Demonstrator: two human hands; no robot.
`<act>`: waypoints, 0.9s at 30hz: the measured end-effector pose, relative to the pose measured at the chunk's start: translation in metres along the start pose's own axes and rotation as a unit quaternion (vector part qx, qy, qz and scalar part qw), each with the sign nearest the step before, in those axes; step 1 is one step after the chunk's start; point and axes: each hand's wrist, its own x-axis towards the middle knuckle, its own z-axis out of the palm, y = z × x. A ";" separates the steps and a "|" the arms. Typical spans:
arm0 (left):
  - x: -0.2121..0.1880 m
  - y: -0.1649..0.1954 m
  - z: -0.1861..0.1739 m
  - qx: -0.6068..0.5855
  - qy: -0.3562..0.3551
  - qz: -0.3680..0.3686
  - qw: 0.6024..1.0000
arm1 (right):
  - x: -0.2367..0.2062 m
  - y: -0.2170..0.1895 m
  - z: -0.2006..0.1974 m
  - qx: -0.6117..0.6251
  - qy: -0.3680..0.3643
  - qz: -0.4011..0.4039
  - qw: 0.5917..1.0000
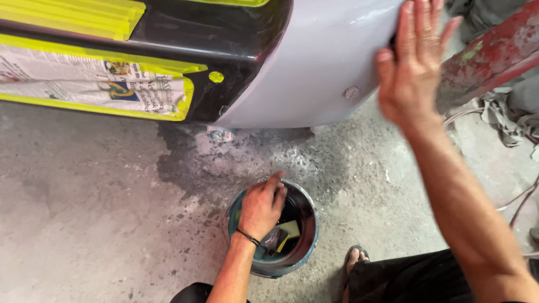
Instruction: The person sands the lower edge of a car bumper using a sanding block. They repeatedly dip the block into a bucket of water and continue sanding the surface.
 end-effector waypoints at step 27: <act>-0.014 0.000 0.002 0.058 -0.079 0.023 0.995 | 0.024 -0.136 -0.012 -0.270 0.010 -0.448 0.852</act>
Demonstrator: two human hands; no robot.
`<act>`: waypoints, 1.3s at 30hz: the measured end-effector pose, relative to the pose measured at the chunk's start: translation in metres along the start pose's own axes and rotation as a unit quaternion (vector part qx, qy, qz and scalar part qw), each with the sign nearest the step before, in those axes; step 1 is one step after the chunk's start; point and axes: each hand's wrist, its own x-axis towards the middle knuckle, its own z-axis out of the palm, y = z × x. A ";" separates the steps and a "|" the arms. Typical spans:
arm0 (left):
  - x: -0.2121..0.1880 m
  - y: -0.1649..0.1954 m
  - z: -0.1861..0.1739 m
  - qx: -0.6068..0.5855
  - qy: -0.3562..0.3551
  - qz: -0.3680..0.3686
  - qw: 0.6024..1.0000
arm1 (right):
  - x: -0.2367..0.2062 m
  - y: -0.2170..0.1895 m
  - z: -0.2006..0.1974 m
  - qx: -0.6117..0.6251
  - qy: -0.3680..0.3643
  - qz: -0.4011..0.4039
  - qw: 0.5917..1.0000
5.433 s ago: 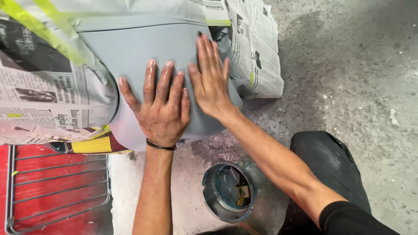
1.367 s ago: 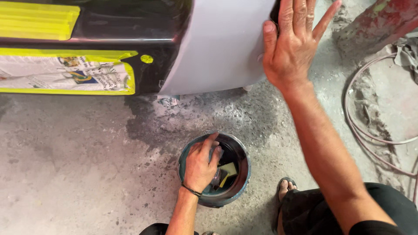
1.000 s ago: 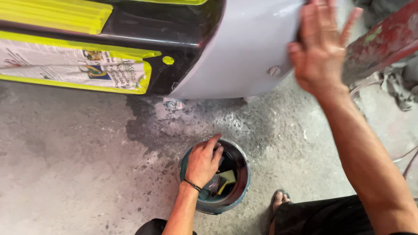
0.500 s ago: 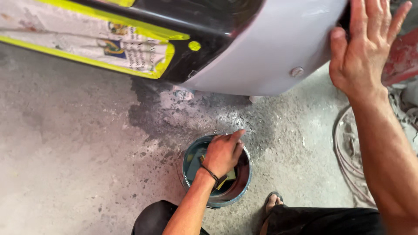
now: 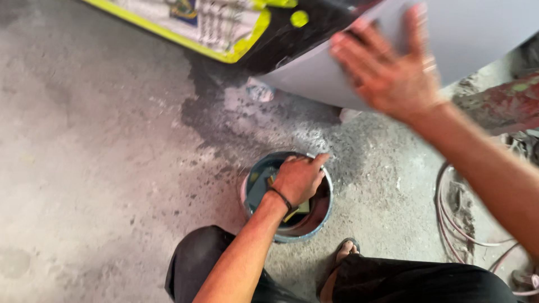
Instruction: The person sands the lower edge of a car bumper using a sanding block. They repeatedly dip the block into a bucket of water and continue sanding the surface.
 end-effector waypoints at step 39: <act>-0.001 0.010 0.021 0.051 -0.105 -0.038 0.992 | 0.053 -0.080 0.013 0.004 -0.068 -0.089 0.994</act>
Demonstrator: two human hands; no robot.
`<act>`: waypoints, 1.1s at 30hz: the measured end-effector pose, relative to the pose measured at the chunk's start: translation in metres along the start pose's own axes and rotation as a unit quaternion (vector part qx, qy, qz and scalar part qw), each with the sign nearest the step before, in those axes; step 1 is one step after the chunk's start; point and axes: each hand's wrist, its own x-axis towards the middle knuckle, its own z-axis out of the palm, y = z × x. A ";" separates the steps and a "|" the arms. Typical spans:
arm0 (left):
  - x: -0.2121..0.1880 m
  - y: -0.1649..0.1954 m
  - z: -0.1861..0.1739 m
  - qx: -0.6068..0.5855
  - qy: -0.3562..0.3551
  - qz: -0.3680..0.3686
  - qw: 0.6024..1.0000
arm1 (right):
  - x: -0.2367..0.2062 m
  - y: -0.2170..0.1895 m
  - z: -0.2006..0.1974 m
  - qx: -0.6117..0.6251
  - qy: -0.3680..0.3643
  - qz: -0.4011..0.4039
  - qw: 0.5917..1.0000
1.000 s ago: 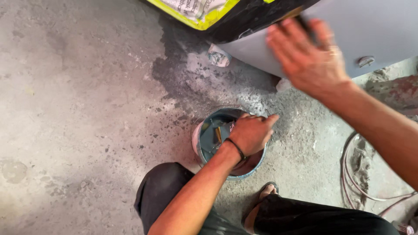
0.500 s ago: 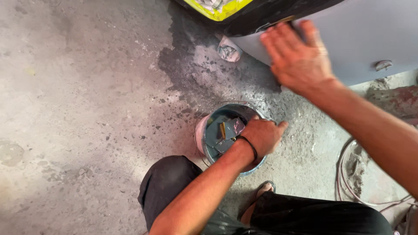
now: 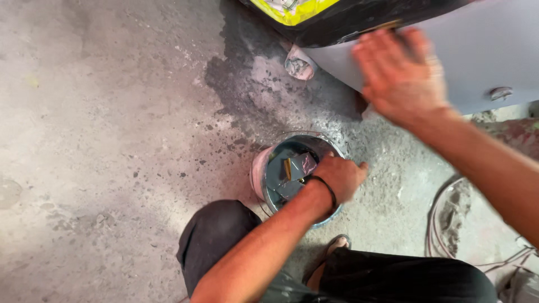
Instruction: The person sands the lower edge of a car bumper using a sanding block. They repeatedly dip the block into a bucket of water and continue sanding the surface.
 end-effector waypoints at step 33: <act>-0.008 0.008 0.014 -0.004 -0.041 -0.016 0.999 | -0.009 0.032 -0.028 -0.117 -0.022 -0.054 0.991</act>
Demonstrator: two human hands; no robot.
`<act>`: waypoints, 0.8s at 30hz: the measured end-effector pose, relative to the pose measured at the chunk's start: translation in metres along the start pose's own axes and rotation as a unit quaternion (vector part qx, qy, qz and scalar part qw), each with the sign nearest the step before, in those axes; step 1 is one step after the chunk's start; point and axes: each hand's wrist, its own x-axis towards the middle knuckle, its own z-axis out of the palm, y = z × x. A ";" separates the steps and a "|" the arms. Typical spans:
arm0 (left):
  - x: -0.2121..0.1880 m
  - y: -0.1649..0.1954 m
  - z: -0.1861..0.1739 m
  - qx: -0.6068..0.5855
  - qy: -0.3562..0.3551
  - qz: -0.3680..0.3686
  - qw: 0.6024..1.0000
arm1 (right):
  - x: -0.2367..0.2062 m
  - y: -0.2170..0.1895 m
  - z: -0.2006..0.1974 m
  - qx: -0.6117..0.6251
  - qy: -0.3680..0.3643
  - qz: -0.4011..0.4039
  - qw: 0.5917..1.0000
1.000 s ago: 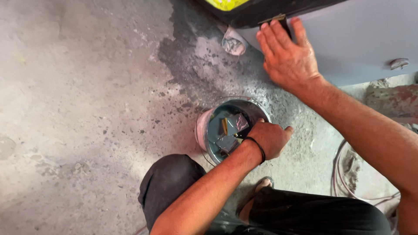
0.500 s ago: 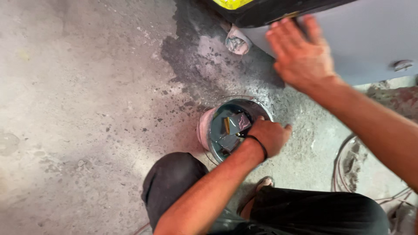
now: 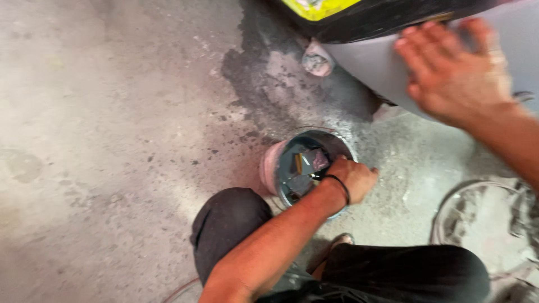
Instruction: The person sands the lower edge of a car bumper using a sanding block. They repeatedly dip the block into a bucket of water and continue sanding the surface.
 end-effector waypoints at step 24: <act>0.007 0.024 0.026 -0.021 -0.023 0.017 0.999 | 0.092 -0.095 -0.028 0.036 0.083 0.008 0.996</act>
